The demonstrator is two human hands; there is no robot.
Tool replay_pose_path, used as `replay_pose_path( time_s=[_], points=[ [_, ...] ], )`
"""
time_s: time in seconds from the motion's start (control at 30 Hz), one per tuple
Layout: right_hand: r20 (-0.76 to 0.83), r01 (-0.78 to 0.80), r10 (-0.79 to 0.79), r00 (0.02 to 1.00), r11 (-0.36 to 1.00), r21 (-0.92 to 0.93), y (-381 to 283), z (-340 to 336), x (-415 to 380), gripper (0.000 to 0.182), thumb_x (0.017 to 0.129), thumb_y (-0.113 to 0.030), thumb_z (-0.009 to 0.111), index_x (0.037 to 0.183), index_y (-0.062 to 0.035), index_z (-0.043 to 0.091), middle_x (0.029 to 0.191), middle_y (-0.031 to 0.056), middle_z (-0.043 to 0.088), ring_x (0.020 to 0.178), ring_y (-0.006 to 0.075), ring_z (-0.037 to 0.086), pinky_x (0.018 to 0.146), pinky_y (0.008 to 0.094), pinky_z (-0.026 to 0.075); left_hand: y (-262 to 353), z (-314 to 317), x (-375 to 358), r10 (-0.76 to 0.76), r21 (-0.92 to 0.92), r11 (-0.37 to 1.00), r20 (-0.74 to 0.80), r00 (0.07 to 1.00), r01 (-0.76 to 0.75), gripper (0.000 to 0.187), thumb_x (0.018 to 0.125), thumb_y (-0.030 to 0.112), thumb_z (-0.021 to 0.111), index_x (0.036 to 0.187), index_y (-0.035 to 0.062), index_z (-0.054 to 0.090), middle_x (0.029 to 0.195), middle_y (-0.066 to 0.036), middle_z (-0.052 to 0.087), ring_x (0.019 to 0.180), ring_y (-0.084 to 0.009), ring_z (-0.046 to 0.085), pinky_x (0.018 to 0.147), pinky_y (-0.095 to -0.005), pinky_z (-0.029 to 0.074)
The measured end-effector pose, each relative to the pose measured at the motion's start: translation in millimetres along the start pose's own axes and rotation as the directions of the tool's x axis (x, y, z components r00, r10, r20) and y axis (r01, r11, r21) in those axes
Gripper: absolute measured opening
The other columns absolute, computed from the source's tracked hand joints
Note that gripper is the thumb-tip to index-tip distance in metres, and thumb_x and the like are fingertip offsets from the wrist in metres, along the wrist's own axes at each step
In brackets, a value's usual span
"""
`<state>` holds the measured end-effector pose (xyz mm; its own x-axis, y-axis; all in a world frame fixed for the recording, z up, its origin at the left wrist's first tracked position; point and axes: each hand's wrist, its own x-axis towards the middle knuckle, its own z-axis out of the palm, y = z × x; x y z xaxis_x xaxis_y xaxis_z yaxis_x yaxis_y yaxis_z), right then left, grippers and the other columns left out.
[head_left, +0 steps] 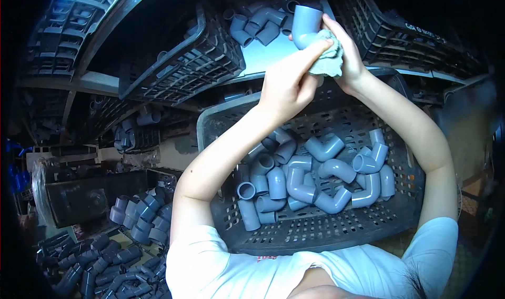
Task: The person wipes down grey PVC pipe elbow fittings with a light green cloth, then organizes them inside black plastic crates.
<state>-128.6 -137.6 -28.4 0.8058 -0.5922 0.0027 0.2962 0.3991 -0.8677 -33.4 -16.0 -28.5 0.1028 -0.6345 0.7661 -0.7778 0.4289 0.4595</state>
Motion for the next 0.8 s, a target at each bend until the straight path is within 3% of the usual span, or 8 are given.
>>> replay_pose_path(
  time_s=[0.07,0.2,0.27,0.4,0.53,0.57,0.67,0.8],
  points=[
    [-0.084,-0.079,0.068,0.994,0.987,-0.137,-1,-2,1,0.059,0.104,-0.05,0.03,0.136,-0.0041,0.047,0.121,0.0132,0.065,0.114,0.0206,0.062,0.1,0.0359,0.048,-7,-5,4,0.013,0.041,0.999,0.015,1.0,-0.013,0.055,0.077,-0.004,0.062,0.131,0.0107,0.061,0.103,-0.016,0.07,0.085,-0.0292,0.07,0.078,-0.036,0.055],
    [-0.025,-0.154,0.152,0.988,0.974,-0.167,-19,-1,-1,0.058,0.102,-0.052,0.031,0.135,-0.0073,0.05,0.121,0.0105,0.066,0.112,0.0177,0.064,0.095,0.0332,0.05,-19,-14,5,-0.33,-0.122,0.938,-0.018,0.944,0.326,0.055,0.077,-0.006,0.059,0.129,0.0102,0.061,0.11,-0.016,0.069,0.092,-0.033,0.069,0.082,-0.0371,0.055],
    [-0.076,-0.164,0.16,0.984,0.985,-0.053,-19,3,-4,0.06,0.103,-0.052,0.03,0.138,-0.0067,0.047,0.124,0.0121,0.065,0.11,0.018,0.065,0.092,0.0335,0.052,-10,-6,3,0.021,0.08,0.997,-0.038,0.999,-0.018,0.053,0.077,-0.013,0.05,0.127,0.0019,0.062,0.112,-0.02,0.069,0.096,-0.0302,0.07,0.086,-0.0343,0.055],
    [0.149,-0.225,0.214,0.965,0.972,0.062,-10,-4,1,0.064,0.104,-0.051,0.027,0.143,-0.0021,0.039,0.128,0.0165,0.063,0.108,0.0215,0.066,0.096,0.036,0.053,9,1,-6,0.062,0.197,0.975,0.213,0.975,-0.105,0.062,0.07,-0.011,0.058,0.128,0.0122,0.064,0.084,-0.011,0.063,0.069,-0.0277,0.063,0.064,-0.0361,0.054],
    [0.174,-0.061,0.074,0.982,0.995,-0.075,-19,2,4,0.061,0.104,-0.049,0.024,0.143,-0.0039,0.04,0.126,0.0158,0.063,0.11,0.022,0.065,0.094,0.0353,0.054,-10,-4,3,0.2,0.292,0.936,0.02,0.98,-0.197,0.051,0.076,0.005,0.068,0.123,0.0232,0.067,0.067,-0.003,0.045,0.056,-0.021,0.057,0.051,-0.0336,0.05],
    [0.145,-0.065,0.079,0.986,0.993,-0.099,-18,1,6,0.06,0.104,-0.05,0.026,0.137,-0.0046,0.046,0.123,0.0145,0.065,0.108,0.0208,0.066,0.093,0.0347,0.053,-2,-17,4,0.077,0.307,0.945,0.136,0.988,-0.116,0.06,0.071,-0.014,0.056,0.125,0.0101,0.065,0.082,-0.012,0.062,0.069,-0.027,0.064,0.064,-0.0336,0.053],
    [-0.003,-0.115,0.116,0.993,0.983,-0.146,-11,-1,7,0.057,0.102,-0.05,0.028,0.13,-0.0081,0.054,0.118,0.011,0.068,0.103,0.018,0.067,0.089,0.0335,0.053,-9,-11,10,0.075,0.162,0.985,-0.11,0.991,-0.056,0.058,0.072,-0.015,0.054,0.126,0.0059,0.063,0.098,-0.017,0.068,0.086,-0.0303,0.069,0.077,-0.0339,0.055],
    [0.113,-0.031,0.048,0.992,0.989,-0.146,-16,1,2,0.058,0.106,-0.047,0.022,0.142,-0.0061,0.042,0.126,0.0121,0.064,0.11,0.0181,0.064,0.09,0.0342,0.055,16,1,-2,-0.065,0.069,0.996,-0.004,0.998,0.065,0.059,0.073,-0.014,0.053,0.129,0.0046,0.06,0.108,-0.02,0.068,0.096,-0.0335,0.069,0.086,-0.0372,0.054]
  ],
)
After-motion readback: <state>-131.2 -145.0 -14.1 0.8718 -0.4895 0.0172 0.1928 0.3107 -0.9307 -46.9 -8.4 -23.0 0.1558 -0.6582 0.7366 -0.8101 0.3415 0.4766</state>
